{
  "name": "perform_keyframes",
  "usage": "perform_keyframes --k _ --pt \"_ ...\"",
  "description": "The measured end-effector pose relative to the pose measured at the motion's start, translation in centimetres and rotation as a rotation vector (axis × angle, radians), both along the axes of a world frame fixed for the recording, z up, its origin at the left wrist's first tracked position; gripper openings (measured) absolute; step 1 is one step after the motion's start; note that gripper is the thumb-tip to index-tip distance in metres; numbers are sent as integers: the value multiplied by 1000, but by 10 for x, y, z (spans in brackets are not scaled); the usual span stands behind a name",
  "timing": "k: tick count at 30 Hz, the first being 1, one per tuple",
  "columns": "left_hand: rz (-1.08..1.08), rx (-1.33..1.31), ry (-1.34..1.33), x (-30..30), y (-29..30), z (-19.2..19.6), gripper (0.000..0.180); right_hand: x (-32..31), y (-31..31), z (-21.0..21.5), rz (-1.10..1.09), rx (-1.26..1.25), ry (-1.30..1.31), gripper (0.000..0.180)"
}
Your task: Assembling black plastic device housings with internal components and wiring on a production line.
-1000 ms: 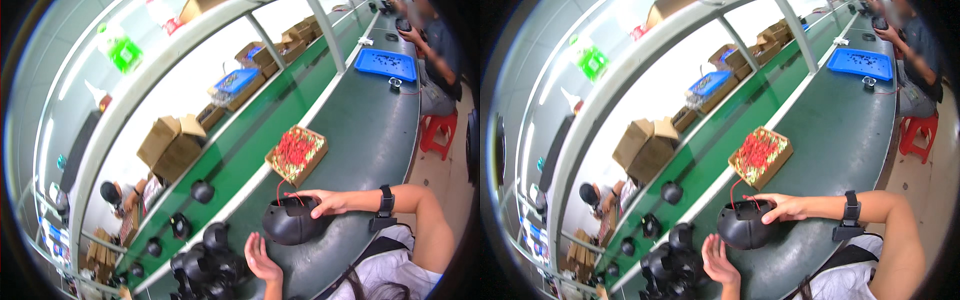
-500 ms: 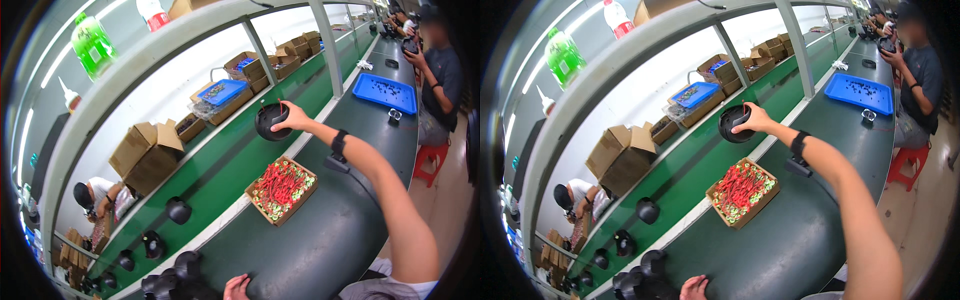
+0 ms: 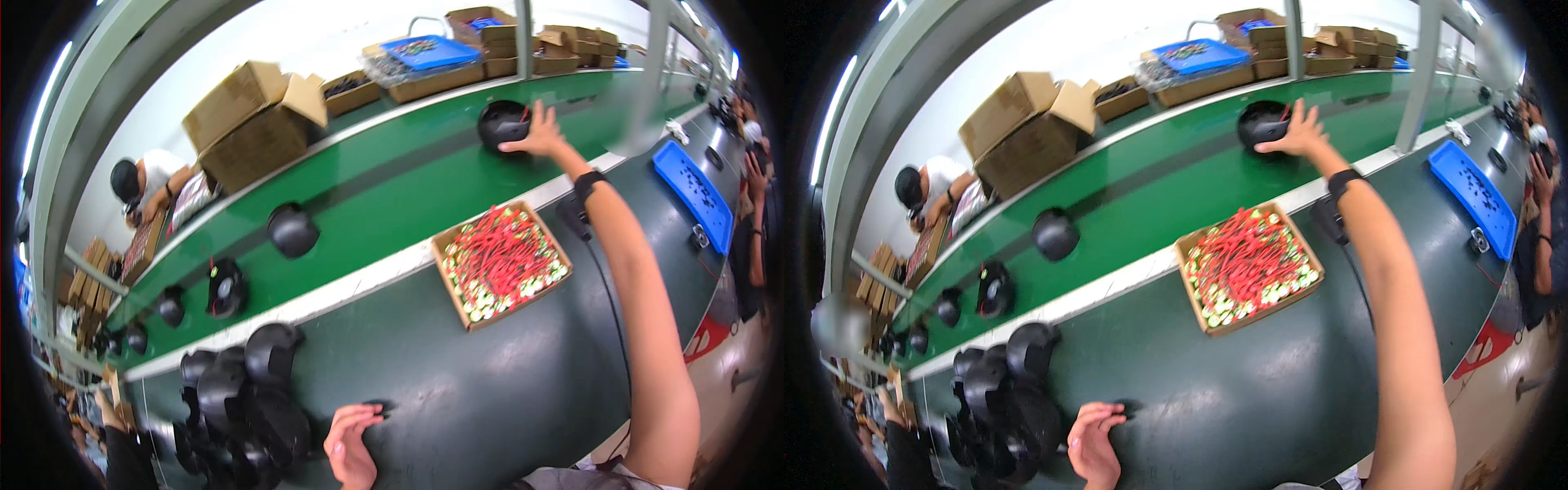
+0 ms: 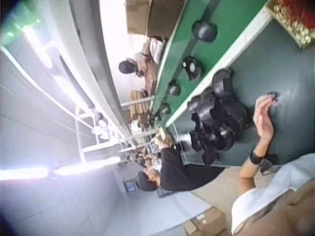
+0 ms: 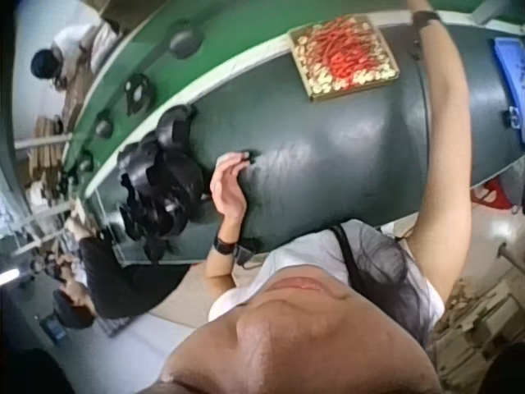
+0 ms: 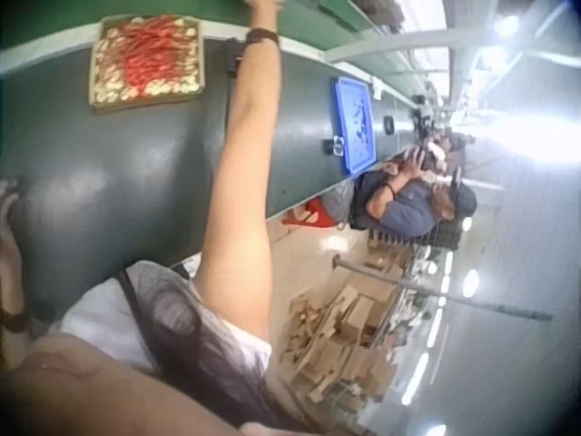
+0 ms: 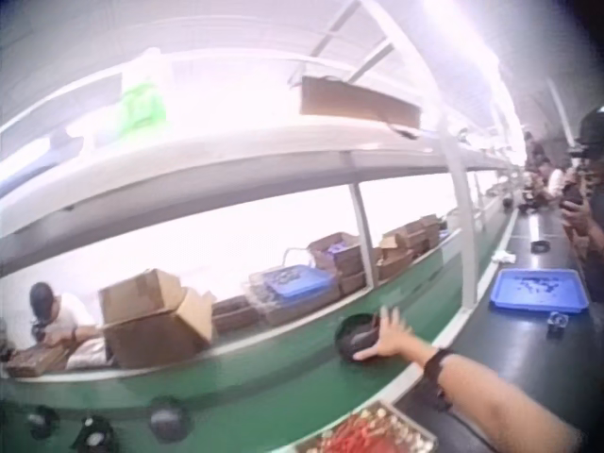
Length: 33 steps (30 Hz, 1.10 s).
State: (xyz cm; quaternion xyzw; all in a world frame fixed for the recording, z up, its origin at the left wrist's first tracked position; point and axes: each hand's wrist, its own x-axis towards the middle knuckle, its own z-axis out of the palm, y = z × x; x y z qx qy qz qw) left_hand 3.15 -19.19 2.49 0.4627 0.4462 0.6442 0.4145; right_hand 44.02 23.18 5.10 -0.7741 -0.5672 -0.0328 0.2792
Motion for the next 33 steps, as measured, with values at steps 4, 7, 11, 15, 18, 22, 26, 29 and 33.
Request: perform_keyframes --k 4,7,11,15,18,22,26,29,33 --pt "-6 2 54 6 5 4 56 -4 -40 70 80 218 -427 106" --pt "-10 -52 102 2 4 2 43 -87 -52 105 610 329 -324 71" --pt "-49 -74 227 1 -3 11 27 -248 -83 141 1211 25 63 53" --pt "-27 72 387 1 -6 8 13 -393 -100 112 1377 -27 -16 33" --pt "-16 179 557 3 -1 7 4 -464 -99 61 1478 -19 141 41" --pt "15 199 639 -1 2 12 4 -490 -124 12 1541 223 -147 35" --pt "91 195 623 0 0 12 12 -458 -134 16 1429 355 -269 26" --pt "164 152 522 3 8 5 27 -396 -148 26 1378 360 -56 25" --pt "201 83 41 -1 4 -8 77 -318 -230 52 1477 348 89 30"
